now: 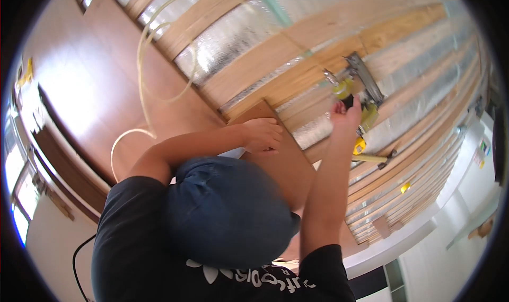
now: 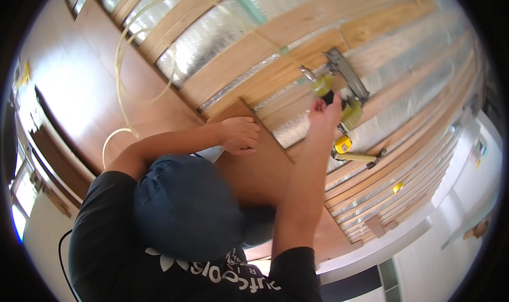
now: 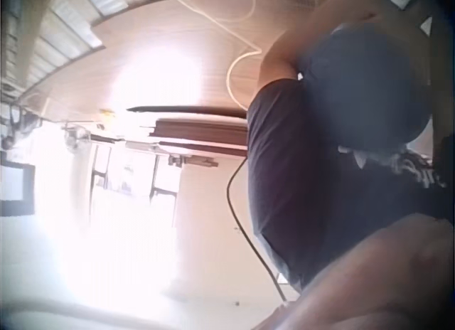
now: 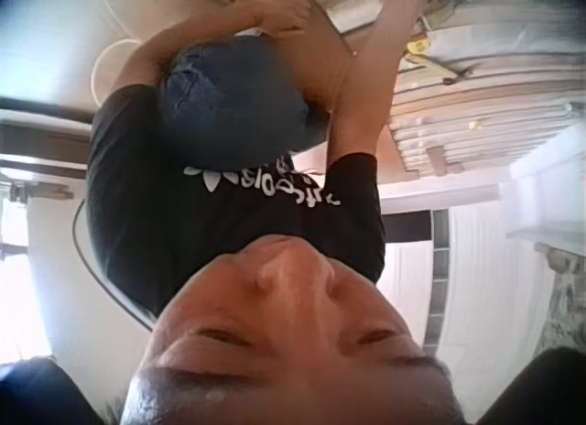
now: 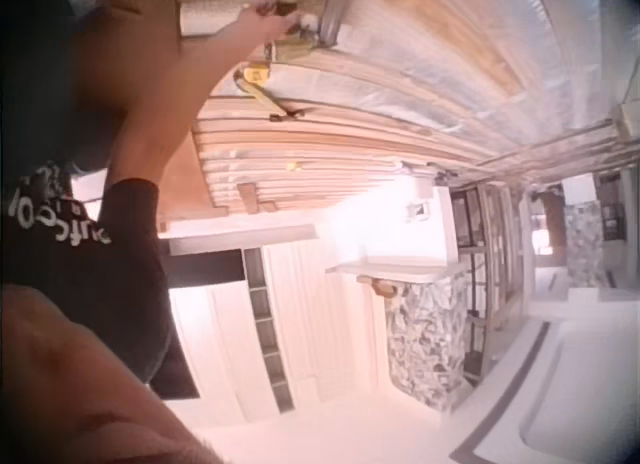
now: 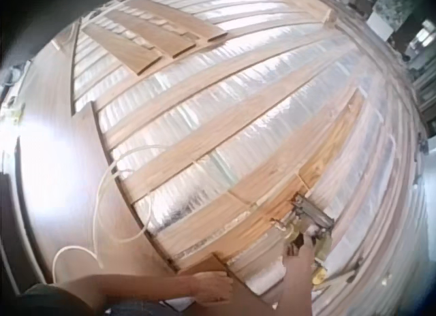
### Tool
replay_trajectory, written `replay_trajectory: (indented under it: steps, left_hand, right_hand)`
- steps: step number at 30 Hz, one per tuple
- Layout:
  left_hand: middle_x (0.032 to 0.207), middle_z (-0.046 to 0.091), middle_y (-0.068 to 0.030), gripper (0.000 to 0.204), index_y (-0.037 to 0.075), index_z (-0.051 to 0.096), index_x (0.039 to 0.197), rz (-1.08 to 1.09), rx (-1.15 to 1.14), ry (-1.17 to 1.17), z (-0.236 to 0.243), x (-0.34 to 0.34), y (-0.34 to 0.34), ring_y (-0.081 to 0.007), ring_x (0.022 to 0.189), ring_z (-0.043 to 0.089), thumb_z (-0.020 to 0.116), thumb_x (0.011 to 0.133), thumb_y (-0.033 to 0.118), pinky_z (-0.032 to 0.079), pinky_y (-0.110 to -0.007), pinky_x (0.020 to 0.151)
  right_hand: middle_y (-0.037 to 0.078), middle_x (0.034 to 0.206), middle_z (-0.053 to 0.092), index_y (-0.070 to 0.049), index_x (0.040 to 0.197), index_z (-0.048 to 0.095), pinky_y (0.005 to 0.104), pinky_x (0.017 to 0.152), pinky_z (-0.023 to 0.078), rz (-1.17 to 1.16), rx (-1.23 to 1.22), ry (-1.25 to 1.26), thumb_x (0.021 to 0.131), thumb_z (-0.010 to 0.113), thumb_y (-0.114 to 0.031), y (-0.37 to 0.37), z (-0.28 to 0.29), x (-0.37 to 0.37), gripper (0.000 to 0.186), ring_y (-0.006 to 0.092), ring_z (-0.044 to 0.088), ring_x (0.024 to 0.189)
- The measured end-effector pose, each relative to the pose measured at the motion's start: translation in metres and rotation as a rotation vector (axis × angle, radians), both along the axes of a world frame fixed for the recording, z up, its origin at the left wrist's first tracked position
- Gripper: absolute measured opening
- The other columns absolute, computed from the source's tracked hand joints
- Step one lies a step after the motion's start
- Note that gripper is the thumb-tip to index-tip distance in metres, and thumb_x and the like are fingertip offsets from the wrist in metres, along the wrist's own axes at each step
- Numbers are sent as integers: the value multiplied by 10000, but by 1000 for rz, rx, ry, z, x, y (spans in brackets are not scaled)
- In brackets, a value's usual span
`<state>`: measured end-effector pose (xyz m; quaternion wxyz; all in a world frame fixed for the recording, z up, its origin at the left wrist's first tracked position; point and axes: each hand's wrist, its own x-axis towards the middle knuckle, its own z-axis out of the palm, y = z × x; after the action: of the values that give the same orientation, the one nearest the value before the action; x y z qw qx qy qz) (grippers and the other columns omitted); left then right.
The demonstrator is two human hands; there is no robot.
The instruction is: The person installs wood floorboards onto a subfloor by applying glue to the edges, positioning them, and securing them with a hammer and a pneumatic nail gun.
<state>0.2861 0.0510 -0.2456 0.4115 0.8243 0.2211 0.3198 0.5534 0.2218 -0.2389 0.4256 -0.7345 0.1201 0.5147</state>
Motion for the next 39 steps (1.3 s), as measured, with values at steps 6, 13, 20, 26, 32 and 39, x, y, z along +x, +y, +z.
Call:
replay_trajectory:
  steps: [6, 13, 20, 26, 32, 39]
  left_hand:
    - [830, 607, -27, 227, 153, 583, 743, 72, -83, -18, -16, -13, -24, -256, 904, 587, 656, 929, 259, 458, -414, 790]
    - [1444, 578, -107, 323, 90, 646, 1236, 199, -91, 157, -11, -34, -74, -289, 1405, 478, 589, 977, 274, 389, -427, 1166]
    - [1624, 415, -116, 564, 5, 529, 1444, 177, -127, 347, 3, -100, -114, -260, 1561, 273, 544, 1003, 356, 227, -401, 1274]
    - [1625, 417, -117, 595, 1, 512, 1471, 283, -159, 351, 2, -119, -135, -256, 1554, 295, 549, 993, 353, 227, -397, 1274]
    - [1628, 420, -104, 595, 12, 496, 1495, 332, -226, 289, -2, -116, -141, -227, 1549, 310, 551, 997, 332, 223, -376, 1275]
    - [1555, 506, -105, 490, 40, 585, 1396, 397, -221, 216, -5, -113, -142, -243, 1510, 375, 529, 982, 297, 285, -396, 1245]
  right_hand:
    - [35, 1133, 718, -126, 1158, 662, 398, 870, 594, 163, 190, 2, 972, 595, -321, -15, 34, 8, 277, 219, 698, 1055]
    - [51, 913, 627, -29, 1042, 601, 372, 727, 569, 756, 348, -191, 967, 673, -196, -61, 180, -28, 196, 178, 619, 833]
    - [71, 798, 605, -8, 1020, 573, 273, 701, 499, 1556, -100, 108, 906, 704, -176, -41, 225, -149, 242, 163, 600, 723]
    - [57, 945, 659, -11, 1323, 481, 280, 709, 550, 1681, -201, 237, 892, 750, -69, -92, 174, -183, 511, 137, 655, 773]
    - [99, 918, 668, 8, 1448, 370, 300, 692, 559, 1775, -383, 216, 911, 679, -8, -92, 169, -220, 619, 139, 652, 748]
    - [130, 935, 672, -31, 1493, 353, 336, 725, 565, 1982, -337, 218, 905, 681, -38, -89, 160, -220, 674, 188, 667, 785]
